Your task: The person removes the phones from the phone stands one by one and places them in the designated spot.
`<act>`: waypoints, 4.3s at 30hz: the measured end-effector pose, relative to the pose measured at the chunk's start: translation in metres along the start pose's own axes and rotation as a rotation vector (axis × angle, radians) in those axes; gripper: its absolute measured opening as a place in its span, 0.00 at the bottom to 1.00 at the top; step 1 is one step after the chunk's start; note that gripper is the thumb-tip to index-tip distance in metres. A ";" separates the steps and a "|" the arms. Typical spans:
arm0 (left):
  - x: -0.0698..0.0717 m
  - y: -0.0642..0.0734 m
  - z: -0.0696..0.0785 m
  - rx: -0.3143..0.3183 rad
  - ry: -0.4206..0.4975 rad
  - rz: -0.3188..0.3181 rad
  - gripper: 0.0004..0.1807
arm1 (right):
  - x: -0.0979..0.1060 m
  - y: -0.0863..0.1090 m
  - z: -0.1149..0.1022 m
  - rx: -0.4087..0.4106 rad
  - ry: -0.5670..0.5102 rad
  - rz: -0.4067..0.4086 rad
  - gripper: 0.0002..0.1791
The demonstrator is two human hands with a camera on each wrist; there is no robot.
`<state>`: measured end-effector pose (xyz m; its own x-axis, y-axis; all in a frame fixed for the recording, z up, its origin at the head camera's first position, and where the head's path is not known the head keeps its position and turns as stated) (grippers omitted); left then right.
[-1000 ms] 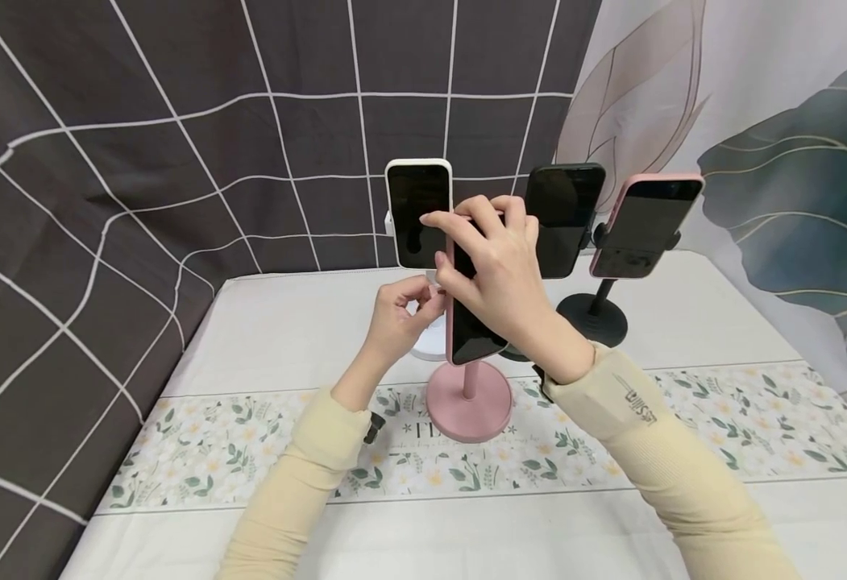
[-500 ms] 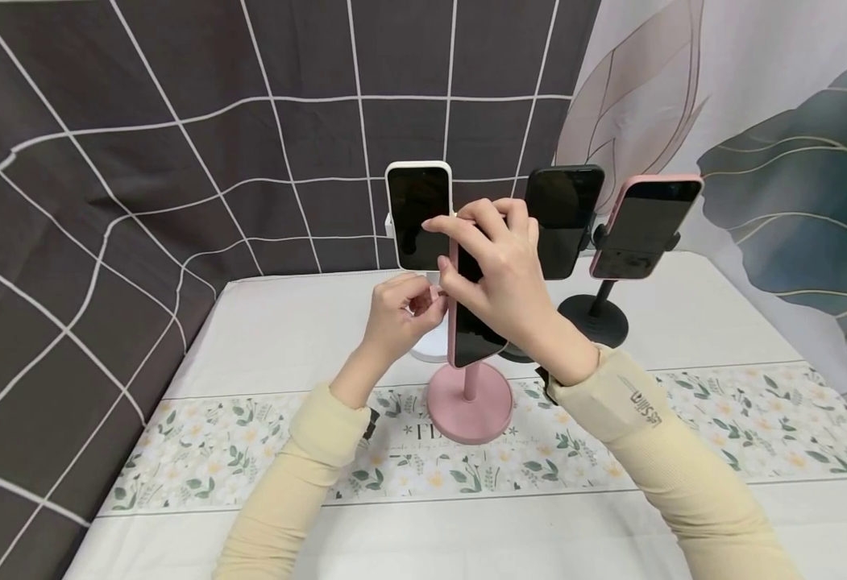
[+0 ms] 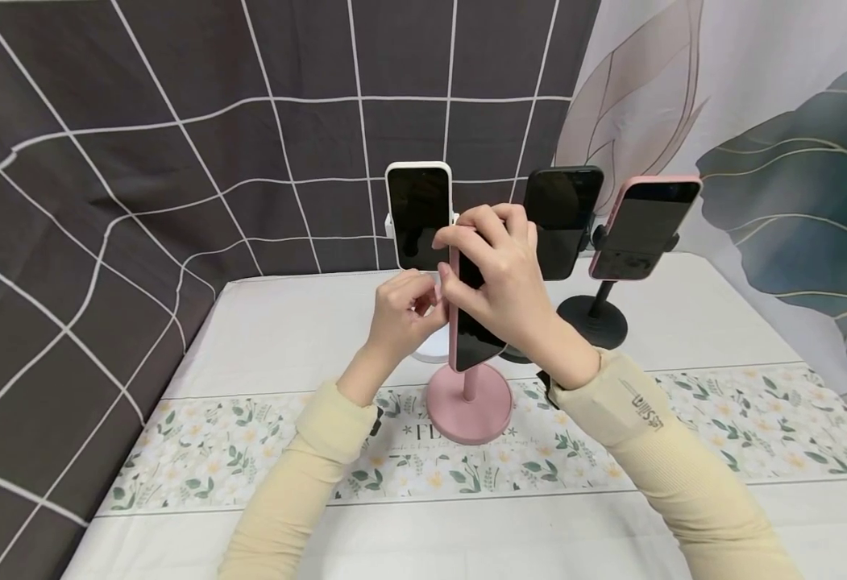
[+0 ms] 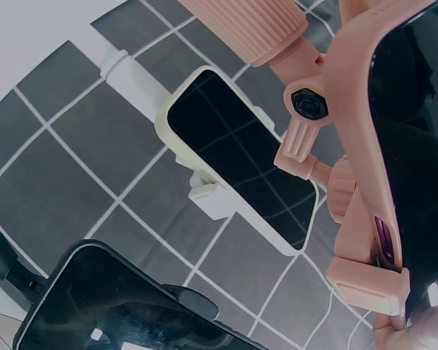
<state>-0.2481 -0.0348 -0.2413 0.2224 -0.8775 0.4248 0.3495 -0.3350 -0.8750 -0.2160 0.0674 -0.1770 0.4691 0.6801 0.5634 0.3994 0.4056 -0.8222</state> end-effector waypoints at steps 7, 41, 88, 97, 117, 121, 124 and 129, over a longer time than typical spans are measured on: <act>-0.003 0.000 -0.002 -0.006 0.027 0.011 0.04 | 0.000 0.000 0.000 0.007 -0.014 0.011 0.09; -0.007 0.000 -0.002 0.070 0.088 -0.018 0.10 | 0.010 0.008 -0.006 0.173 -0.290 0.188 0.10; -0.009 0.006 -0.007 0.153 0.169 0.034 0.12 | 0.007 0.084 -0.005 0.064 0.020 -0.007 0.11; -0.011 0.008 -0.008 0.156 0.177 0.033 0.12 | -0.016 0.115 0.013 -0.104 0.166 -0.346 0.09; -0.011 0.008 -0.010 0.182 0.171 0.043 0.12 | -0.029 0.196 0.093 -0.542 0.168 -0.677 0.16; -0.011 0.008 -0.011 0.184 0.171 0.048 0.12 | -0.028 0.209 0.108 -0.607 0.167 -0.717 0.17; -0.011 0.009 -0.011 0.181 0.172 0.049 0.13 | -0.029 0.216 0.115 -0.625 0.161 -0.744 0.17; -0.010 0.009 -0.011 0.177 0.180 0.047 0.13 | -0.033 0.223 0.122 -0.629 0.138 -0.769 0.18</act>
<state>-0.2576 -0.0323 -0.2559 0.0821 -0.9429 0.3230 0.5000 -0.2414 -0.8317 -0.2382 0.2102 -0.3887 -0.0202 0.2761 0.9609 0.9576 0.2817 -0.0608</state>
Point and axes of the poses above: each hand's wrist, its own y-axis away from the middle knuckle, its own x-axis out of the back of the hand, z = x × y, the point moved 8 cm from there along -y, towards the middle knuckle, and after that the axes turned 7 degrees about -z, right-handed, at the moved point
